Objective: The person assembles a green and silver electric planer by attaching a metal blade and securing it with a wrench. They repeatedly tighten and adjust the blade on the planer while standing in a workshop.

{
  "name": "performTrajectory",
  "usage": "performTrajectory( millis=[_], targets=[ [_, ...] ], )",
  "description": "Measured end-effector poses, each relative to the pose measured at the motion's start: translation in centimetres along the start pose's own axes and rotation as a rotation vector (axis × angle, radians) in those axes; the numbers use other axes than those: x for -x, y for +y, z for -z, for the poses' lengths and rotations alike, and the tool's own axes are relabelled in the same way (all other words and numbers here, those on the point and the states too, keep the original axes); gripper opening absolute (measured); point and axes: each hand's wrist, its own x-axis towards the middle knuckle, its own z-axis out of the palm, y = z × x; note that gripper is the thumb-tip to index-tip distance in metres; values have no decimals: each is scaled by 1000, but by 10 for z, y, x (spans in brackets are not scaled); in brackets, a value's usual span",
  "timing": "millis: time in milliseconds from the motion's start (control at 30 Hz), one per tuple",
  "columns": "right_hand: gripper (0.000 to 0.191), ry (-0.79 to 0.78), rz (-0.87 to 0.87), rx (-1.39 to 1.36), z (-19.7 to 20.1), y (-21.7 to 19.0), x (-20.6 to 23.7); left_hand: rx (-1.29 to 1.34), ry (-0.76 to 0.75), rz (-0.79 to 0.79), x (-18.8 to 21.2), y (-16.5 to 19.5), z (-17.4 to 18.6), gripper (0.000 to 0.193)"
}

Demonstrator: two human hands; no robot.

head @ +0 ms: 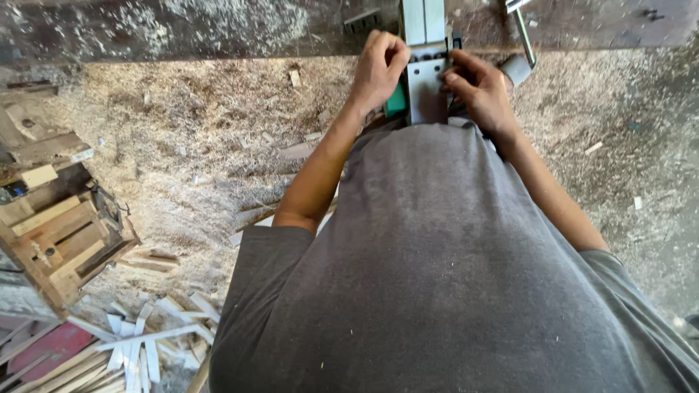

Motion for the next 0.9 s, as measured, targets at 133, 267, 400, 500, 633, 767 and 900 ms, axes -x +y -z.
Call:
performTrajectory(
  millis=[133,267,400,500,633,767,900],
  targets=[
    [58,-44,34,47,0,3,-5,-17,-27,-48,3,2,7,19],
    [62,-84,134,54,-1,10,-11,0,4,-38,6,6,10,17],
    [64,-85,143,70,-1,15,-16,-16,4,-19,8,4,9,16],
    [63,-85,136,84,-2,17,-20,-22,91,-14,14,1,5,14],
    [64,-66,105,82,-2,19,-21,-180,264,-39,34,5,-8,12],
    [63,-57,125,95,-1,21,-18,-187,256,-79,57,17,-14,31],
    [62,-69,125,28,-1,21,-19,-273,192,-103,62,27,-11,39]
  ],
)
